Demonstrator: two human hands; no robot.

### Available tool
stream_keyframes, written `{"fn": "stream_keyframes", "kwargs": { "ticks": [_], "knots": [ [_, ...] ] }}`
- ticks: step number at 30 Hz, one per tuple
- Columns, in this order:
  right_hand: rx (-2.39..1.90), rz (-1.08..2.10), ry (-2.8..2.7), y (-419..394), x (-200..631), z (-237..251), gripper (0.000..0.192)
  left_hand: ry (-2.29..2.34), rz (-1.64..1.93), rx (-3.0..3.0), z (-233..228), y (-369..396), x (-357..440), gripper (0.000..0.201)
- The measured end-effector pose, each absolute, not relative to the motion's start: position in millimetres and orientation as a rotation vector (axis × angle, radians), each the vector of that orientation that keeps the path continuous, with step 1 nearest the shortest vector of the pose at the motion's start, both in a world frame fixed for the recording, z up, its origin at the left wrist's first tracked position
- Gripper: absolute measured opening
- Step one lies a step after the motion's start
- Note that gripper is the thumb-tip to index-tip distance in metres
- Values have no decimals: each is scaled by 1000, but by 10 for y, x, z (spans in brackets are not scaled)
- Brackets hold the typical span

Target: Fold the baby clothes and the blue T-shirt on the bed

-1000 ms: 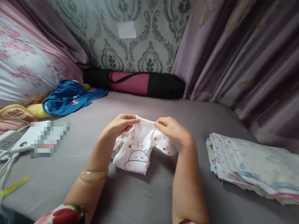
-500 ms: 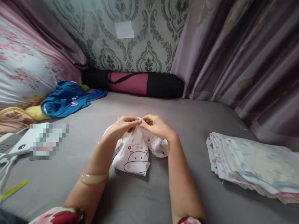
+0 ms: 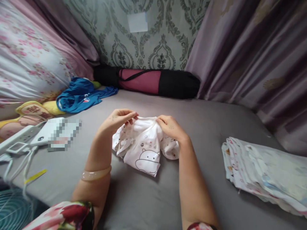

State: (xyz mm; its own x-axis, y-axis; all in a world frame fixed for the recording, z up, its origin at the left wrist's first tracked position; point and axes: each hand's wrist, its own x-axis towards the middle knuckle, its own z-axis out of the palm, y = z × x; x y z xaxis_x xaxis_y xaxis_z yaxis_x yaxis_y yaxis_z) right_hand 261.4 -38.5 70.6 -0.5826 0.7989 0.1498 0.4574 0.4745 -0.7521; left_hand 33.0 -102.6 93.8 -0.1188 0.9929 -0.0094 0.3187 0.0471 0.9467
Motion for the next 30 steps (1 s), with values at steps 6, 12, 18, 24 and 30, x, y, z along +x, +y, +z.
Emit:
{"fn": "stream_keyframes", "kwargs": {
  "ticks": [6,12,18,24,30],
  "knots": [
    [-1085,862,-2091,-289,2700,638,36,1671,897,1527,916,-1107,92,24],
    [-1153,798,-1982,-297,2795,708,36,1939,663,1610,677,-958,228,38],
    [-1161,814,-1927,-345,2815,797,37,2063,693,1743,452,-863,415,18],
    [-1135,835,-1904,-341,2850,814,39,2019,800,1707,470,-813,421,4],
    [-1150,848,-1846,-332,2914,807,37,1830,1289,1491,592,-811,383,10]
  ]
}}
